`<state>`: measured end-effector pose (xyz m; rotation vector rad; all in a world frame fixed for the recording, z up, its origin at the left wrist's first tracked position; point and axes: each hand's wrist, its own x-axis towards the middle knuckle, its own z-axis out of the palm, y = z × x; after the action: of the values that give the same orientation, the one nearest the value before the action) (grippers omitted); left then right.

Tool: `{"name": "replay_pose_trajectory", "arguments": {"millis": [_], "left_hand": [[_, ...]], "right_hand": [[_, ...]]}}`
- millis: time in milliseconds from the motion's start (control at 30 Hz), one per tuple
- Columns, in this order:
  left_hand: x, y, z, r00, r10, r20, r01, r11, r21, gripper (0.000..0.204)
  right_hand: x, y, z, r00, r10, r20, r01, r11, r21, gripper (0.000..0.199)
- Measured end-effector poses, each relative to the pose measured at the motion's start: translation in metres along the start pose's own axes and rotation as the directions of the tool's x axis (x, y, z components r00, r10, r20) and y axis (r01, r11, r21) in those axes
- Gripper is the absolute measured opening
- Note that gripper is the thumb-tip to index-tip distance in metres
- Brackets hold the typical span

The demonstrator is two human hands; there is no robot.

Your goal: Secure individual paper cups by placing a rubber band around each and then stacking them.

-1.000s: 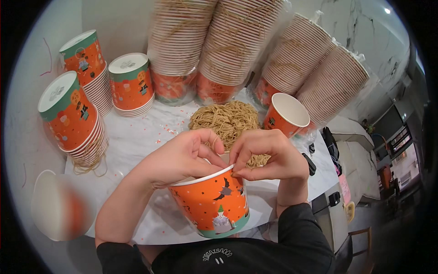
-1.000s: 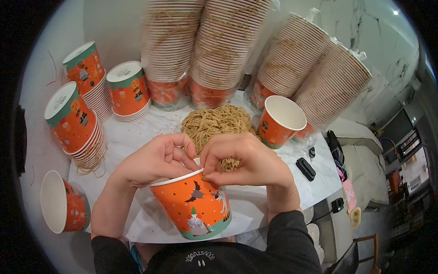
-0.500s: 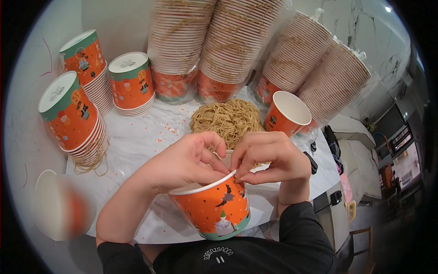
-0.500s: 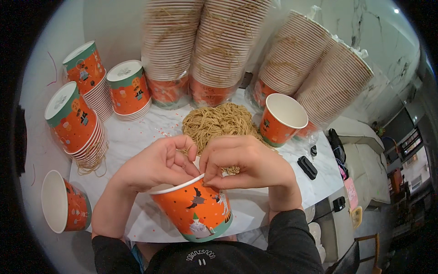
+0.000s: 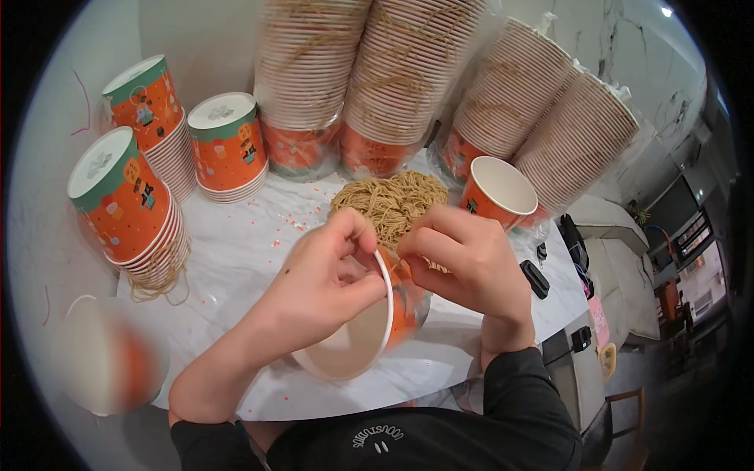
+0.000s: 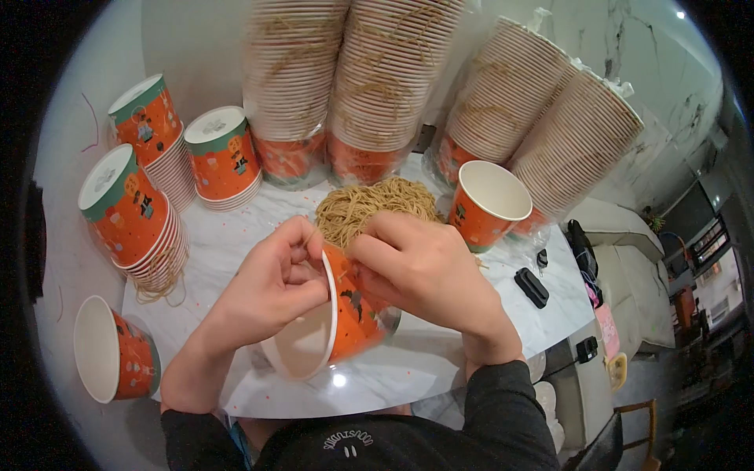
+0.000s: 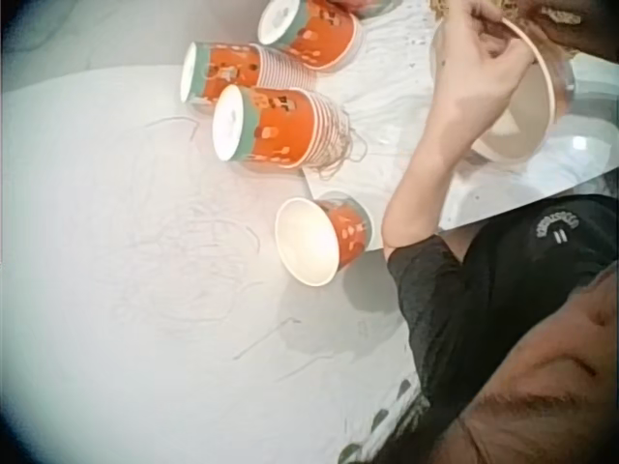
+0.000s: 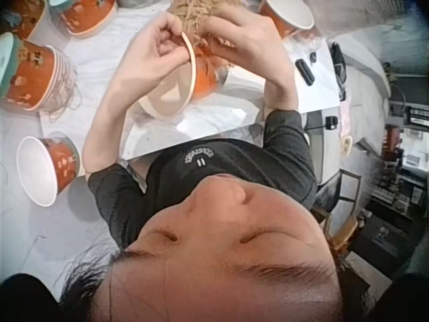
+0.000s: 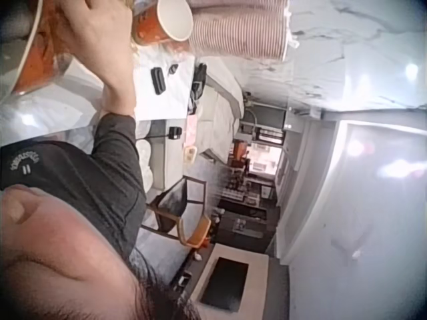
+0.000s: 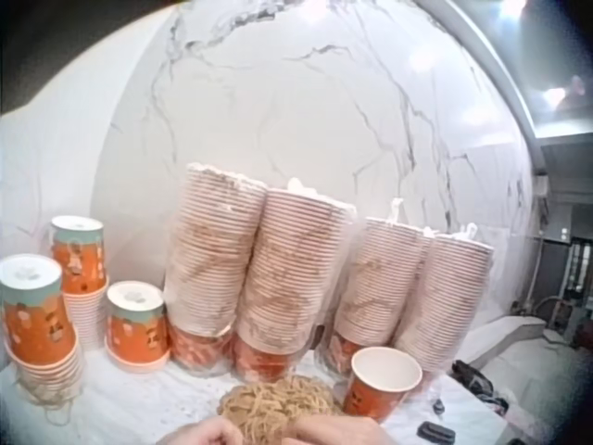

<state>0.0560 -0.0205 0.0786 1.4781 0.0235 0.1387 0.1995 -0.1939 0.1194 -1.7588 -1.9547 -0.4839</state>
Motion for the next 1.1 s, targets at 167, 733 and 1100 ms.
{"name": "replay_pose_trajectory", "arguments": {"millis": [167, 733, 1100], "left_hand": [[0.005, -0.004, 0.007, 0.985, 0.112, -0.131, -0.128, 0.985, -0.113, 0.033], [-0.009, 0.016, 0.001, 0.998, 0.019, -0.062, -0.018, 0.999, 0.031, 0.039], [-0.01, 0.028, -0.004, 0.996, -0.083, -0.019, 0.08, 0.991, -0.104, 0.06]], "right_hand": [[0.0, -0.01, 0.007, 0.947, 0.32, -0.008, -0.288, 0.864, 0.412, 0.017], [-0.003, -0.022, 0.007, 0.938, 0.347, 0.0, -0.31, 0.838, 0.449, 0.031], [0.003, -0.011, 0.034, 0.981, 0.106, -0.162, -0.071, 0.976, 0.208, 0.024]]}}
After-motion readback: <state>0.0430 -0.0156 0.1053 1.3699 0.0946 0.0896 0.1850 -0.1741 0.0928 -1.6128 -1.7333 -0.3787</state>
